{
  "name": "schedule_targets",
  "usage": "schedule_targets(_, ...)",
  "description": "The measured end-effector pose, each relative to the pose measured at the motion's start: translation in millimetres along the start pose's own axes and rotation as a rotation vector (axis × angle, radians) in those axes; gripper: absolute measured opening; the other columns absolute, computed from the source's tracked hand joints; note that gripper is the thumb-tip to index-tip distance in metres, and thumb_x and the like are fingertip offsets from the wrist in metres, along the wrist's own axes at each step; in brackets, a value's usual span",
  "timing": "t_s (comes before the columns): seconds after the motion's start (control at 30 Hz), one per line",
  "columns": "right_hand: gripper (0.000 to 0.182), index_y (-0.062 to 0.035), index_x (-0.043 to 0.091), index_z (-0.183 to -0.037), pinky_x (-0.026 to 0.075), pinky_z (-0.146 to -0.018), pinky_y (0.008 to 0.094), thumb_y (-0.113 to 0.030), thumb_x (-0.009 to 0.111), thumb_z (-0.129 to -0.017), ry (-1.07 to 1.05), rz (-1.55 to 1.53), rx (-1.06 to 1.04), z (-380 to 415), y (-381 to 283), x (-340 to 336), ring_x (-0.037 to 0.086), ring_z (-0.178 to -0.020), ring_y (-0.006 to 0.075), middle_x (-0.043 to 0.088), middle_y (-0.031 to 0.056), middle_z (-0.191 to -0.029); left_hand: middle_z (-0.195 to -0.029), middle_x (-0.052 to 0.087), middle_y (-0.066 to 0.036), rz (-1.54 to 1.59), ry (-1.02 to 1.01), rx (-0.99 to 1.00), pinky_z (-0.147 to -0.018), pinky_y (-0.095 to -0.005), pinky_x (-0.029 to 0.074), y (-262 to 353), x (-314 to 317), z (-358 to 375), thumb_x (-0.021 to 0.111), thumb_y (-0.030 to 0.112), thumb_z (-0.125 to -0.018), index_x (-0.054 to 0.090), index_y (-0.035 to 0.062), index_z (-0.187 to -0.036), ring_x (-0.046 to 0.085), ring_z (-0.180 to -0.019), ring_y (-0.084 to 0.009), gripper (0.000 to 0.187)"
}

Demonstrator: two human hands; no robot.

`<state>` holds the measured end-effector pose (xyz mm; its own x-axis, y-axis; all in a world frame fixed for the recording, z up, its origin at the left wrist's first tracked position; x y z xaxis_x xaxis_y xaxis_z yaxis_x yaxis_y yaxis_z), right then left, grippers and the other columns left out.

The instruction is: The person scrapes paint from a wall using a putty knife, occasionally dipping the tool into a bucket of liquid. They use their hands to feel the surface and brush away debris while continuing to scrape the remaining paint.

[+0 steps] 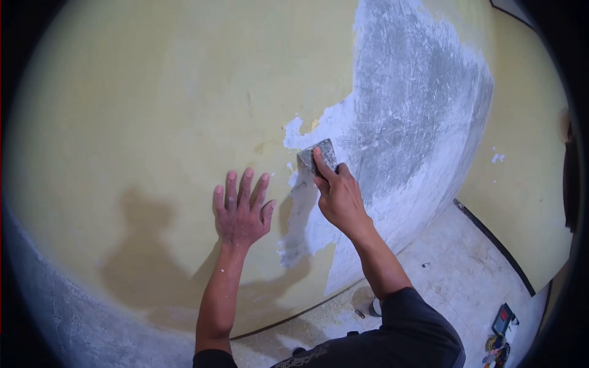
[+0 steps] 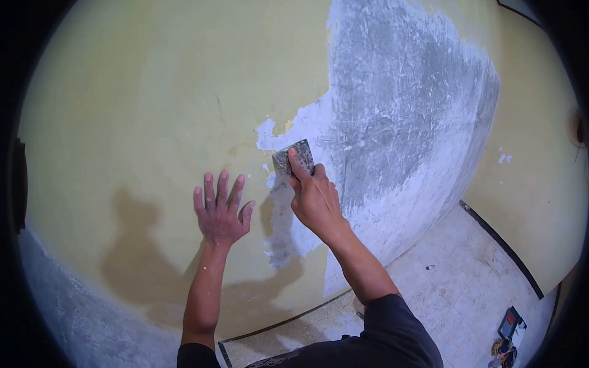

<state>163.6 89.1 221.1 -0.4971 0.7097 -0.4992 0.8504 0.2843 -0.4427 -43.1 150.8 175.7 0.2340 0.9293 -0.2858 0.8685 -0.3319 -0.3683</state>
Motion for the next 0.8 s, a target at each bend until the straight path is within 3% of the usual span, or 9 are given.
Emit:
schedule_targets(0.07, 0.058, -0.0221, 0.050, -0.145, 0.048, -0.061, 0.0527, -0.009, 0.062, -0.090, -0.054, -0.011, 0.049, 0.6, -0.4, 5.5, 0.057, -0.066, 0.0468, 0.053, 0.0250, -0.085, -0.161, 0.031, -0.007, 0.008, 0.011, -0.007, -0.118, -0.0539, 0.016, 0.6, -0.7, 3.0, 0.052, 0.048, -0.094, 0.041, 0.0262, -0.151, 0.026, -0.147, -0.0366, 0.062)
schedule_targets(0.17, 0.057, -0.0190, 0.051, -0.144, 0.049, -0.063, 0.0502, -0.007, 0.063, -0.089, 0.084, 0.002, -0.024, -13.8, -6.3, 2.3, 0.057, -0.067, 0.0438, 0.055, 0.0262, -0.085, -0.160, 0.032, -0.007, 0.023, -0.003, -0.009, -0.117, -0.0538, 0.016, 0.1, -2.6, 3.5, 0.051, 0.047, -0.095, 0.043, 0.0266, -0.150, 0.028, -0.147, -0.0358, 0.060)
schedule_targets(0.23, 0.057, -0.0172, 0.051, -0.144, 0.048, -0.065, 0.0486, -0.006, 0.062, -0.089, 0.056, -0.035, -0.044, -15.9, -10.1, -3.0, 0.056, -0.068, 0.0425, 0.054, 0.0250, -0.082, -0.160, 0.032, -0.006, 0.031, 0.009, -0.009, -0.117, -0.0537, 0.016, -1.6, -2.7, -0.3, 0.051, 0.047, -0.095, 0.043, 0.0267, -0.150, 0.029, -0.147, -0.0358, 0.059)
schedule_targets(0.33, 0.056, -0.0168, 0.051, -0.144, 0.047, -0.067, 0.0484, -0.006, 0.060, -0.090, 0.003, 0.016, 0.071, -5.3, -8.7, 6.9, 0.056, -0.069, 0.0423, 0.054, 0.0245, -0.080, -0.160, 0.033, -0.006, 0.052, 0.009, 0.003, -0.117, -0.0536, 0.016, -3.0, -3.6, 3.2, 0.052, 0.046, -0.095, 0.043, 0.0266, -0.150, 0.029, -0.146, -0.0354, 0.059)
schedule_targets(0.43, 0.055, -0.0171, 0.050, -0.145, 0.047, -0.068, 0.0485, -0.008, 0.060, -0.092, 0.115, -0.026, -0.042, -26.4, -11.0, 4.9, 0.056, -0.070, 0.0427, 0.053, 0.0248, -0.079, -0.160, 0.033, -0.005, 0.077, 0.031, -0.007, -0.117, -0.0534, 0.017, -1.6, -0.4, -2.3, 0.053, 0.044, -0.094, 0.044, 0.0260, -0.150, 0.029, -0.147, -0.0349, 0.059)
schedule_targets(0.6, 0.053, -0.0162, 0.051, -0.144, 0.048, -0.071, 0.0488, -0.009, 0.060, -0.092, 0.049, -0.034, 0.076, 1.5, -9.8, 14.0, 0.057, -0.073, 0.0437, 0.056, 0.0279, -0.082, -0.160, 0.034, -0.002, 0.098, -0.010, -0.022, -0.118, -0.0517, 0.015, -2.7, -7.7, 5.8, 0.048, 0.042, -0.097, 0.042, 0.0273, -0.151, 0.030, -0.147, -0.0311, 0.056)
schedule_targets(0.7, 0.054, -0.0171, 0.052, -0.144, 0.049, -0.074, 0.0481, -0.009, 0.060, -0.092, 0.067, -0.054, 0.035, -24.3, -12.8, 5.9, 0.058, -0.076, 0.0434, 0.056, 0.0278, -0.082, -0.158, 0.037, -0.002, 0.158, 0.001, 0.003, -0.118, -0.0518, 0.016, -5.9, -4.6, -1.1, 0.050, 0.039, -0.096, 0.045, 0.0250, -0.149, 0.031, -0.147, -0.0321, 0.055)
schedule_targets(0.77, 0.054, -0.0168, 0.052, -0.143, 0.049, -0.076, 0.0470, -0.010, 0.062, -0.091, 0.115, -0.069, 0.049, -32.0, -19.7, -4.3, 0.059, -0.078, 0.0419, 0.057, 0.0273, -0.084, -0.154, 0.043, -0.007, 0.170, 0.009, 0.018, -0.117, -0.0530, 0.016, -3.2, -11.9, 4.2, 0.056, 0.038, -0.093, 0.054, 0.0172, -0.141, 0.029, -0.147, -0.0355, 0.052)
schedule_targets(0.8, 0.053, -0.0162, 0.054, -0.142, 0.048, -0.076, 0.0467, -0.010, 0.064, -0.090, 0.124, -0.203, 0.020, -32.7, -13.6, -11.1, 0.059, -0.080, 0.0414, 0.057, 0.0249, -0.082, -0.154, 0.043, -0.007, 0.154, 0.018, 0.012, -0.117, -0.0530, 0.016, -0.9, -14.2, -0.3, 0.056, 0.038, -0.093, 0.054, 0.0172, -0.141, 0.029, -0.147, -0.0355, 0.052)
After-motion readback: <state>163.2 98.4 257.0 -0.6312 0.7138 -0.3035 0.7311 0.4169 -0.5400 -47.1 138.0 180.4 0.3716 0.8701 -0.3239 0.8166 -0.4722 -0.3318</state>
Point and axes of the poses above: each hand's wrist, its own z-axis away from the middle knuckle, its own x-axis out of the palm, y = z × x, the point moved 3 cm from there along -z, towards the middle knuckle
